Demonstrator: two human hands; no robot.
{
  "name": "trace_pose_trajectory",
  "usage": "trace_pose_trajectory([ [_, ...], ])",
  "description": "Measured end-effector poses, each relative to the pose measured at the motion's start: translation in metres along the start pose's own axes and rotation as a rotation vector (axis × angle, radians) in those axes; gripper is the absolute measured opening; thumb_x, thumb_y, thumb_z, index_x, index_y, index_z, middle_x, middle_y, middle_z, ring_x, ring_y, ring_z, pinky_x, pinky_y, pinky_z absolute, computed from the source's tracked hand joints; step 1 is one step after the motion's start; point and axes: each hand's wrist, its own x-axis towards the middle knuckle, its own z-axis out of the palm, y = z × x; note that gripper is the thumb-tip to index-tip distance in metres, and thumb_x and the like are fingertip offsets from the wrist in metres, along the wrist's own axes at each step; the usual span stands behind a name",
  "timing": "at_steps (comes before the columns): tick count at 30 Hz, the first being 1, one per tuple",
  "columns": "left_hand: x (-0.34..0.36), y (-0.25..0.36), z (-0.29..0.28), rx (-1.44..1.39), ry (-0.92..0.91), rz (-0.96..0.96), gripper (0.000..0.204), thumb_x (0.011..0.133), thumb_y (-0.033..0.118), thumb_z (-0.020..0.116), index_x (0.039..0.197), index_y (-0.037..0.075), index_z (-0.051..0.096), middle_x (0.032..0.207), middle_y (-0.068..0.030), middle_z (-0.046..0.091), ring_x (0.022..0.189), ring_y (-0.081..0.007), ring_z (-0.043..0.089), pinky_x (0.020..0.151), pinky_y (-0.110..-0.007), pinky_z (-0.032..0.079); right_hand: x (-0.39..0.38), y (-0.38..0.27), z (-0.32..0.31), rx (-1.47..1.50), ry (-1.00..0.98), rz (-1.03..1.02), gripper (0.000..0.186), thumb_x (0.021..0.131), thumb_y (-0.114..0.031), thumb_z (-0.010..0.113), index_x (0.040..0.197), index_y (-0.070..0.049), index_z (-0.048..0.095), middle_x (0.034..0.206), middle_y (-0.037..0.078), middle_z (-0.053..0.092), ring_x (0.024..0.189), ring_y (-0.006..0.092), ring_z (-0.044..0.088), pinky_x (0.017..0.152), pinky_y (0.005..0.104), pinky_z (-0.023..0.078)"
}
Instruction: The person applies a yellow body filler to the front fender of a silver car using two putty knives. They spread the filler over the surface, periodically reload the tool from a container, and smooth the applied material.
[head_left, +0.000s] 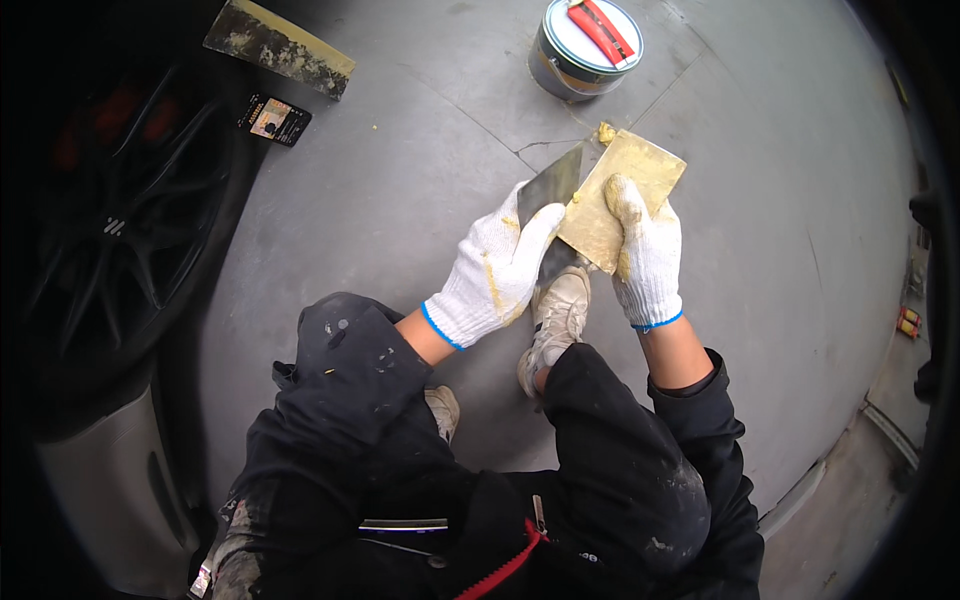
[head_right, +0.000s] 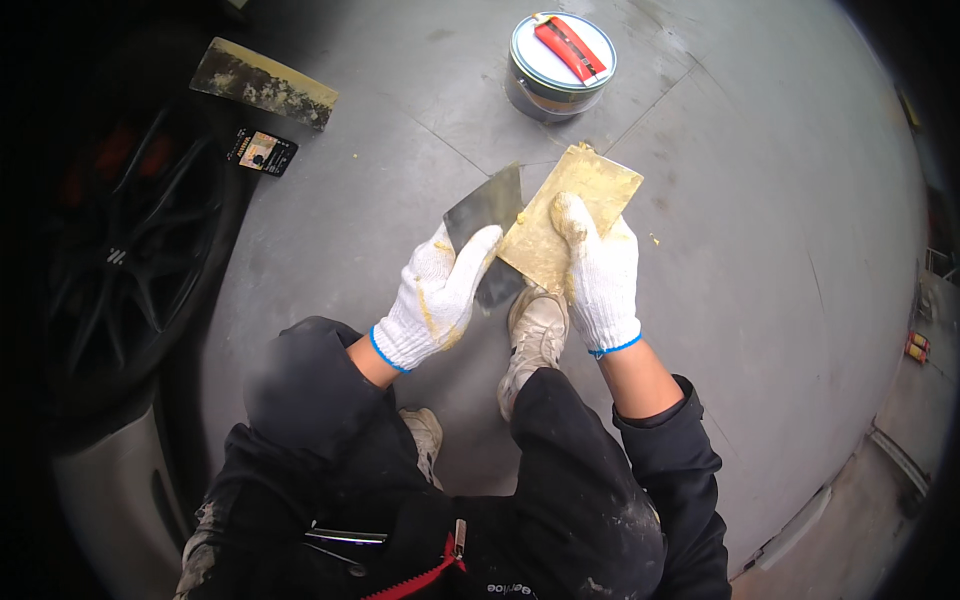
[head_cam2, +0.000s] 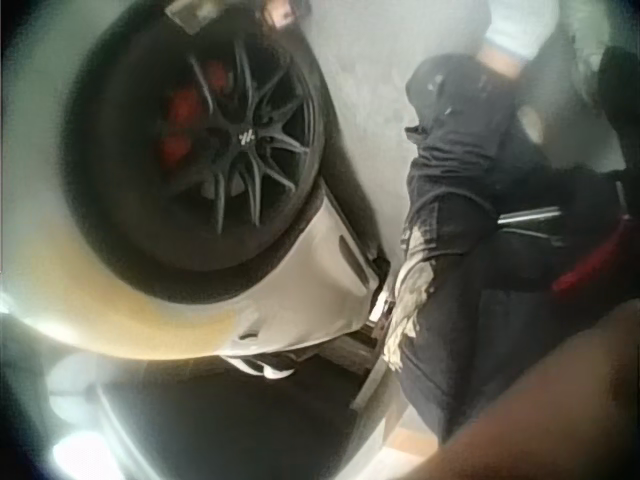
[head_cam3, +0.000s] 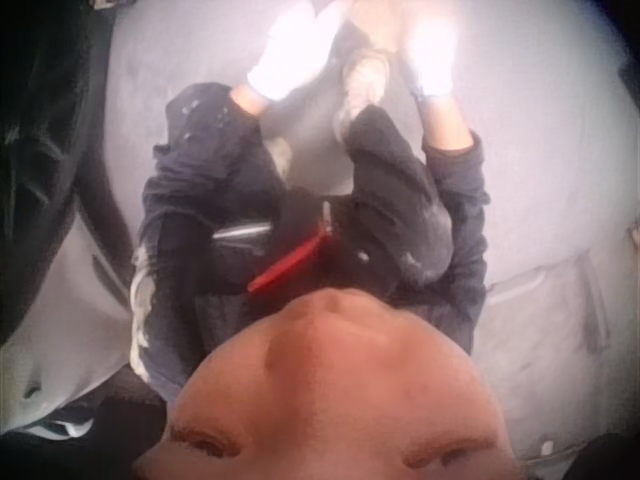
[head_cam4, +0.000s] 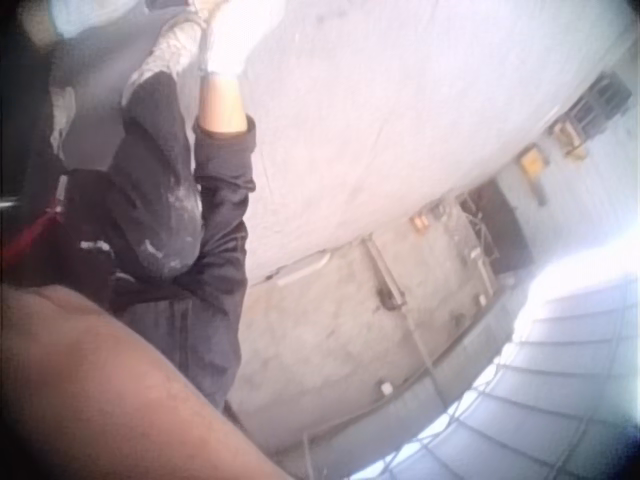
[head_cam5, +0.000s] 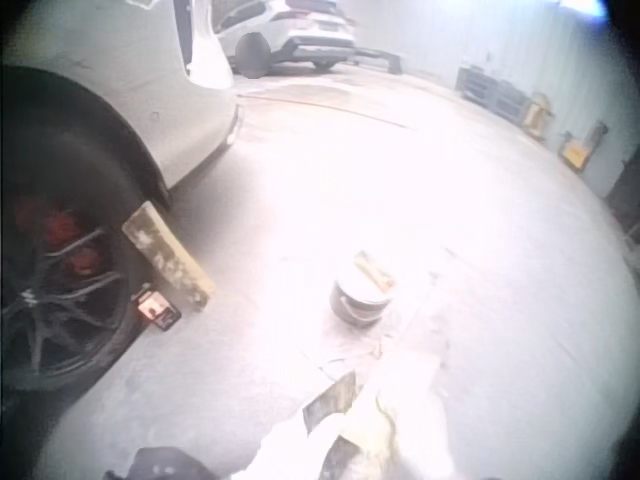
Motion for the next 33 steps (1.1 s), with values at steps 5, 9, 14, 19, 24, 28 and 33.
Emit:
trace_pose_trajectory([
  [5,-0.008,0.009,0.001,0.597,-0.289,-0.043,0.048,0.108,0.033,0.060,0.143,0.000,0.058,0.103,-0.0210,0.076,0.090,-0.0375,0.075,0.079,-0.041,0.059,0.009,-0.025,-0.006,-0.238,0.092,-0.228,0.035,0.105,-0.019,0.068,0.130,0.006,0.063,0.115,0.011,0.073,0.095,0.0174,0.073,0.084,0.0327,0.062],
  [9,-0.002,0.001,0.012,0.824,-0.093,0.425,0.044,0.106,0.032,0.063,0.143,0.007,0.059,0.097,-0.0158,0.076,0.076,-0.0353,0.074,0.067,-0.042,0.059,0.023,-0.025,-0.014,-0.269,0.130,-0.325,0.037,0.111,-0.027,0.059,0.128,0.005,0.066,0.110,0.014,0.075,0.095,0.0181,0.074,0.082,0.0341,0.062],
  [14,0.048,-0.015,0.037,1.021,0.019,0.462,0.032,0.105,0.031,0.062,0.130,0.011,0.062,0.087,-0.0128,0.072,0.072,-0.0342,0.073,0.063,-0.044,0.059,0.029,-0.012,-0.027,-0.659,0.037,-0.237,0.039,0.113,-0.031,0.056,0.128,0.004,0.068,0.107,0.008,0.076,0.091,0.0133,0.069,0.081,0.0302,0.057],
  [19,0.126,-0.019,0.061,0.921,-0.035,0.407,0.027,0.108,0.033,0.055,0.118,0.010,0.064,0.084,-0.0161,0.071,0.075,-0.0386,0.073,0.070,-0.049,0.058,0.042,-0.024,-0.056,-0.359,0.244,-0.412,0.040,0.112,-0.033,0.058,0.127,0.003,0.067,0.107,0.007,0.072,0.090,0.0136,0.067,0.081,0.0318,0.056],
  [24,0.168,-0.045,0.061,0.995,-0.198,0.476,0.038,0.109,0.037,0.050,0.118,0.004,0.067,0.102,-0.0296,0.072,0.091,-0.0437,0.072,0.081,-0.050,0.058,0.052,-0.031,-0.085,-0.328,0.465,-0.347,0.052,0.108,-0.037,0.064,0.141,0.002,0.057,0.126,0.010,0.065,0.106,0.0177,0.066,0.090,0.0333,0.056],
  [28,0.178,-0.062,0.064,0.396,-0.092,0.047,0.050,0.107,0.048,0.054,0.113,0.000,0.070,0.092,-0.0258,0.072,0.092,-0.0394,0.073,0.084,-0.048,0.057,0.038,-0.020,-0.089,-0.419,0.523,-0.510,0.042,0.107,-0.026,0.067,0.138,0.002,0.061,0.122,0.010,0.069,0.105,0.0189,0.067,0.093,0.0337,0.056],
  [33,0.153,-0.043,0.067,-0.673,-0.122,-0.810,0.046,0.103,0.047,0.072,0.107,0.001,0.070,0.072,0.0007,0.059,0.055,-0.0090,0.054,0.046,-0.024,0.043,0.023,-0.012,-0.084,-0.670,0.330,-1.060,0.023,0.103,-0.012,0.071,0.123,0.000,0.072,0.108,0.009,0.075,0.092,0.0188,0.071,0.085,0.0313,0.056],
])
